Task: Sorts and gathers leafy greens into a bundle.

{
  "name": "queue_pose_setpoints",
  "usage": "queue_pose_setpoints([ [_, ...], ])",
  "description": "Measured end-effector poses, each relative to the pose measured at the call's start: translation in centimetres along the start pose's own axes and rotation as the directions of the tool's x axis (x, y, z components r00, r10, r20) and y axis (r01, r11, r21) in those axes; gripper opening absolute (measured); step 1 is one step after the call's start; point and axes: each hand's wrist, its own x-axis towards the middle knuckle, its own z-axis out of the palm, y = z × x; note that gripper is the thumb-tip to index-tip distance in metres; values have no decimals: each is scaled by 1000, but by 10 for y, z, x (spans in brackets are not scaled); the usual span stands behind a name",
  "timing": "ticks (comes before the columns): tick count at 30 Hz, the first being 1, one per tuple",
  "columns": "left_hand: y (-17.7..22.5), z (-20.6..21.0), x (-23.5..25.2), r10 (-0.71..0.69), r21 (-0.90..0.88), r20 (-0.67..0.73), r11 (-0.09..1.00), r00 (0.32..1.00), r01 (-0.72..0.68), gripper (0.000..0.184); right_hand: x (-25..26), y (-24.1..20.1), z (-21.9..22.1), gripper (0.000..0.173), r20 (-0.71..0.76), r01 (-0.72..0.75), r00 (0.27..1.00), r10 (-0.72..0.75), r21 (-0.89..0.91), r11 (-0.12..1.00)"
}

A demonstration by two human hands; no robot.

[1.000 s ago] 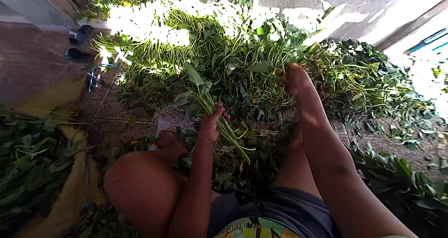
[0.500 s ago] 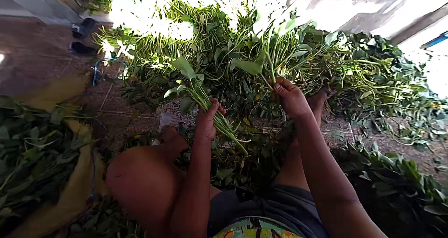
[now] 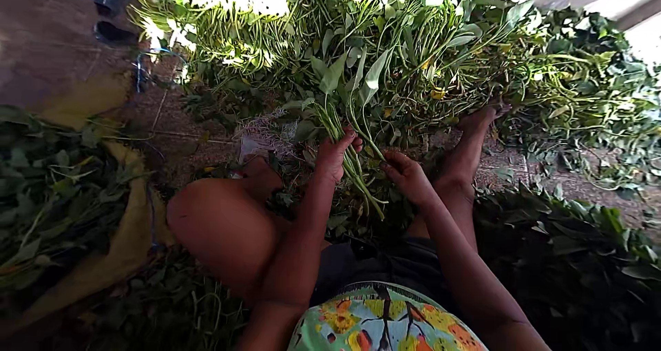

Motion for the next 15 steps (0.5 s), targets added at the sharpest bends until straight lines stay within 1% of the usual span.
queue_pose_setpoints([
  [1, -3, 2, -2, -26, -3, 6, 1000, 1000, 26, 19, 0, -4, 0, 26, 3, -17, 1000, 17, -11, 1000],
  [3, -8, 2, -3, -69, 2, 74, 998, 995, 69, 28, 1, -11, 1, 22, 30, -43, 999, 44, -35, 998],
  [5, -9, 1, -1, -67, -7, 125, 998, 990, 68, 27, 5, -17, 2, 19, 88, -68, 993, 73, -62, 996],
  [6, -7, -1, 0, -68, -6, 120, 998, 990, 69, 26, 7, -19, 2, 20, 130, -85, 987, 93, -64, 994],
  [9, -4, -5, 1, -90, 7, 68, 996, 994, 90, 22, 12, -23, 3, 17, 294, -201, 936, 195, -10, 980],
  [12, -4, -11, 11, -112, -104, 15, 988, 994, 113, 18, 5, -25, 2, 9, 415, -321, 869, 268, 60, 945],
  [14, 0, -21, 28, -76, -198, -47, 978, 996, 65, 15, -8, -20, -1, 7, 444, -327, 852, 276, 41, 944],
  [15, 3, -26, 34, -60, -214, -79, 976, 995, 42, 12, -16, -14, -2, 9, 436, -296, 864, 251, 37, 955],
])
